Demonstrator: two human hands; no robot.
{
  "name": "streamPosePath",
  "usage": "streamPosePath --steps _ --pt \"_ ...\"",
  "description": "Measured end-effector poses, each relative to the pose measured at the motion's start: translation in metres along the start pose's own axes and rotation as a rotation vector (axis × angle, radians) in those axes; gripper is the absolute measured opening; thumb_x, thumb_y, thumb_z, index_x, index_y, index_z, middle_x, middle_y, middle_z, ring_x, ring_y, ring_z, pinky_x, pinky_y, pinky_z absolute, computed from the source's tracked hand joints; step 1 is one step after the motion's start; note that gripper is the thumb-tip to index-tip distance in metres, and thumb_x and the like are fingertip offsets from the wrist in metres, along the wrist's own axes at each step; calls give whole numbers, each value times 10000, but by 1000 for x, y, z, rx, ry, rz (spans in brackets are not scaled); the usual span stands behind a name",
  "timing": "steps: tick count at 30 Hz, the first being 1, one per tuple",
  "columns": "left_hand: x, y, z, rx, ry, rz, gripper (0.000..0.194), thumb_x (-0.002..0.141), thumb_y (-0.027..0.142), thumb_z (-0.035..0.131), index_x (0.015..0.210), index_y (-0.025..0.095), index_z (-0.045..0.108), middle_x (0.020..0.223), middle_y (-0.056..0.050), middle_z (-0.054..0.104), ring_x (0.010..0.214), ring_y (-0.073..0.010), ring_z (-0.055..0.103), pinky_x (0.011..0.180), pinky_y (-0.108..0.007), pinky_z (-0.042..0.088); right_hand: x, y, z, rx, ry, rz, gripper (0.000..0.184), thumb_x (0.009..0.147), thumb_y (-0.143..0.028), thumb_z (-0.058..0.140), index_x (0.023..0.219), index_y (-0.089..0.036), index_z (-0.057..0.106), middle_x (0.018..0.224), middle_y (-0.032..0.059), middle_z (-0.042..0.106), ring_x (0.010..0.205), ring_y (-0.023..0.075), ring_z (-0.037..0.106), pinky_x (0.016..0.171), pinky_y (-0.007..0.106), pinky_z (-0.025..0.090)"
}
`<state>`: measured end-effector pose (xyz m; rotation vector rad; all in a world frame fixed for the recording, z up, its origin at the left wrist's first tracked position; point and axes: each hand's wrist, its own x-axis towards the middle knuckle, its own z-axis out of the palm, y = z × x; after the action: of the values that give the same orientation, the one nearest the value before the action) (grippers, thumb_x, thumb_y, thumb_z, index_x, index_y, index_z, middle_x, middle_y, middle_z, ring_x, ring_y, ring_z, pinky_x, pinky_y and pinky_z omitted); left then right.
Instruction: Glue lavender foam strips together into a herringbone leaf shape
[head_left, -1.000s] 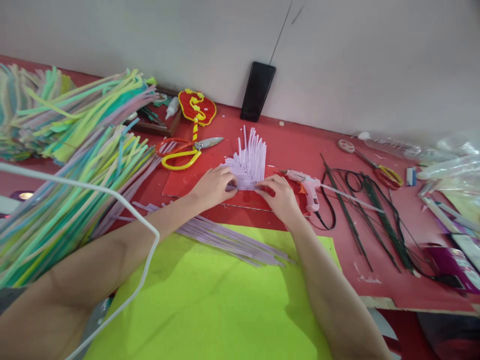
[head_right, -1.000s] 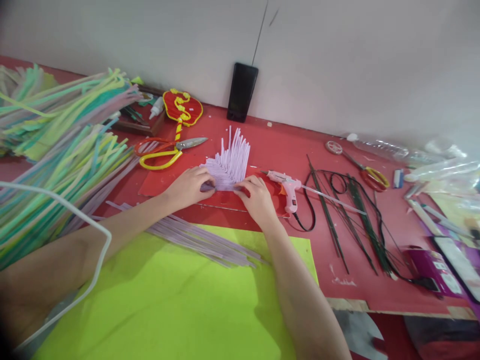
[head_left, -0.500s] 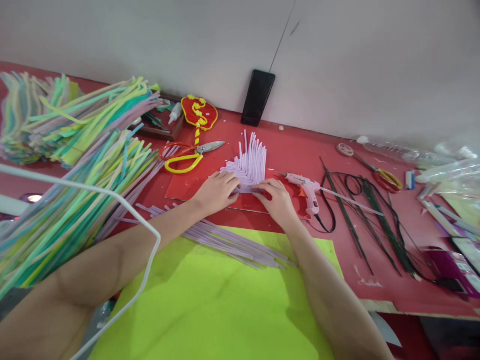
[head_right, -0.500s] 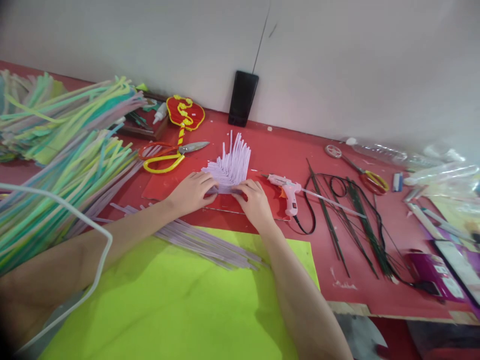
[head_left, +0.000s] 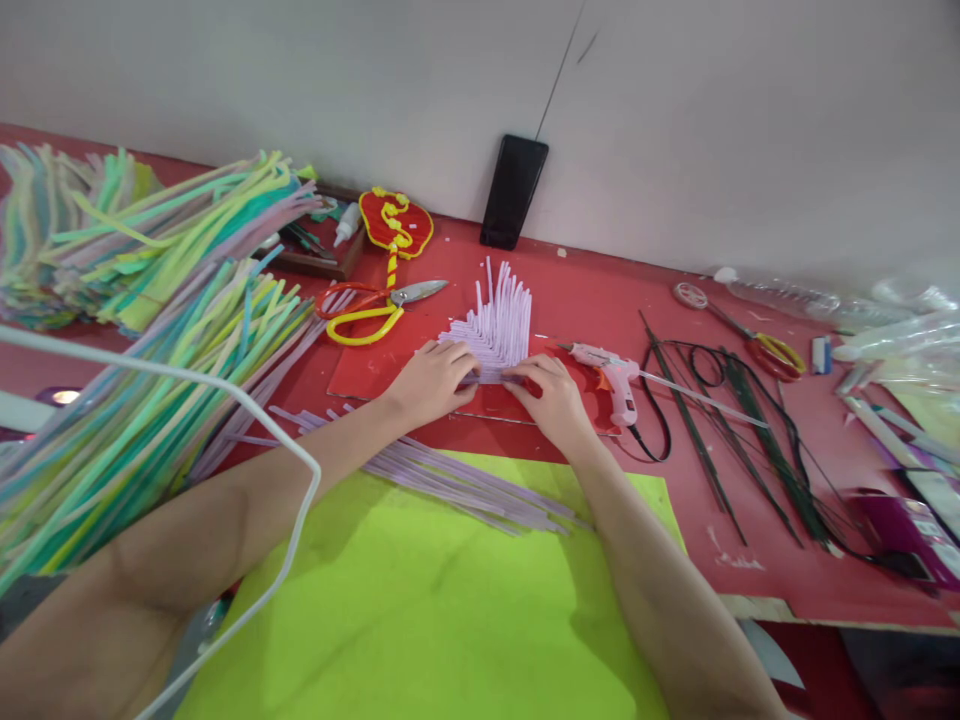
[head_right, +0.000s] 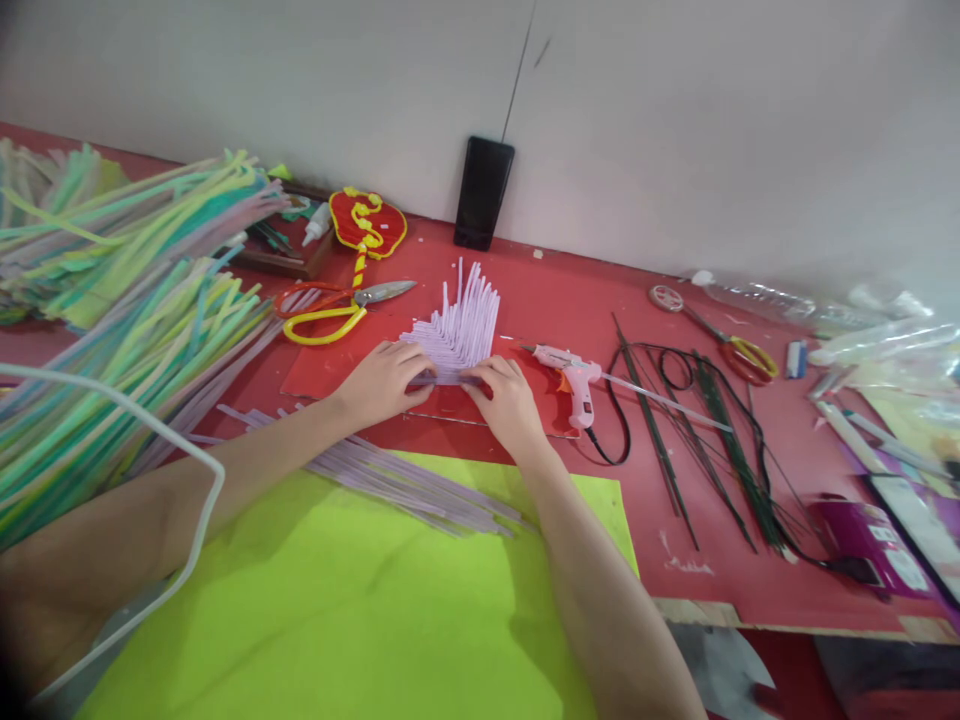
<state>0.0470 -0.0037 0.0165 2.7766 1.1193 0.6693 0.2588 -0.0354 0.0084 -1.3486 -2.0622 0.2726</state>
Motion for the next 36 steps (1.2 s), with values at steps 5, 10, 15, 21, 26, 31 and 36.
streamPosePath --steps 5,10,15,21,26,31,36 --pt "0 0 0 -24 -8 -9 67 828 201 578 874 163 608 909 -44 636 848 -193 582 795 -342 409 0 0 0 -3 -2 1 100 852 -235 600 901 -234 688 912 46 649 893 217 577 837 400 469" --pt "2 0 0 -30 -23 -26 65 819 177 591 878 164 616 914 -40 642 854 -196 589 791 -342 411 0 -1 1 -5 2 6 106 852 -232 598 906 -245 688 905 40 645 892 214 570 836 398 467" --pt "2 0 -2 -39 -34 -36 61 827 176 584 880 167 612 906 -38 642 853 -195 589 798 -344 403 0 -1 0 -2 -7 16 112 855 -237 593 910 -244 691 910 44 648 897 214 573 843 398 466" --pt "-1 -1 -5 -46 -36 -10 90 828 170 577 916 165 596 929 -44 632 893 -200 582 826 -347 396 0 -2 -2 -2 -19 14 126 856 -238 588 921 -245 696 915 47 649 899 213 581 843 398 466" --pt "-2 -4 -5 -41 -36 -8 75 823 182 576 897 172 586 940 -41 631 895 -202 576 845 -352 386 0 1 -1 7 -29 28 128 863 -264 581 918 -257 696 931 50 650 910 221 581 848 413 471" --pt "-3 -6 -3 -33 -31 -13 82 823 197 575 903 181 587 939 -33 634 902 -202 571 880 -363 364 0 1 -1 7 -33 35 144 869 -279 572 931 -261 700 925 50 648 904 220 576 846 413 468" --pt "-3 -6 -2 -46 -33 -25 80 819 195 578 897 180 579 939 -30 636 903 -197 569 886 -356 356 0 0 -2 11 -33 34 141 867 -282 576 929 -254 699 927 50 646 904 220 575 849 410 470"
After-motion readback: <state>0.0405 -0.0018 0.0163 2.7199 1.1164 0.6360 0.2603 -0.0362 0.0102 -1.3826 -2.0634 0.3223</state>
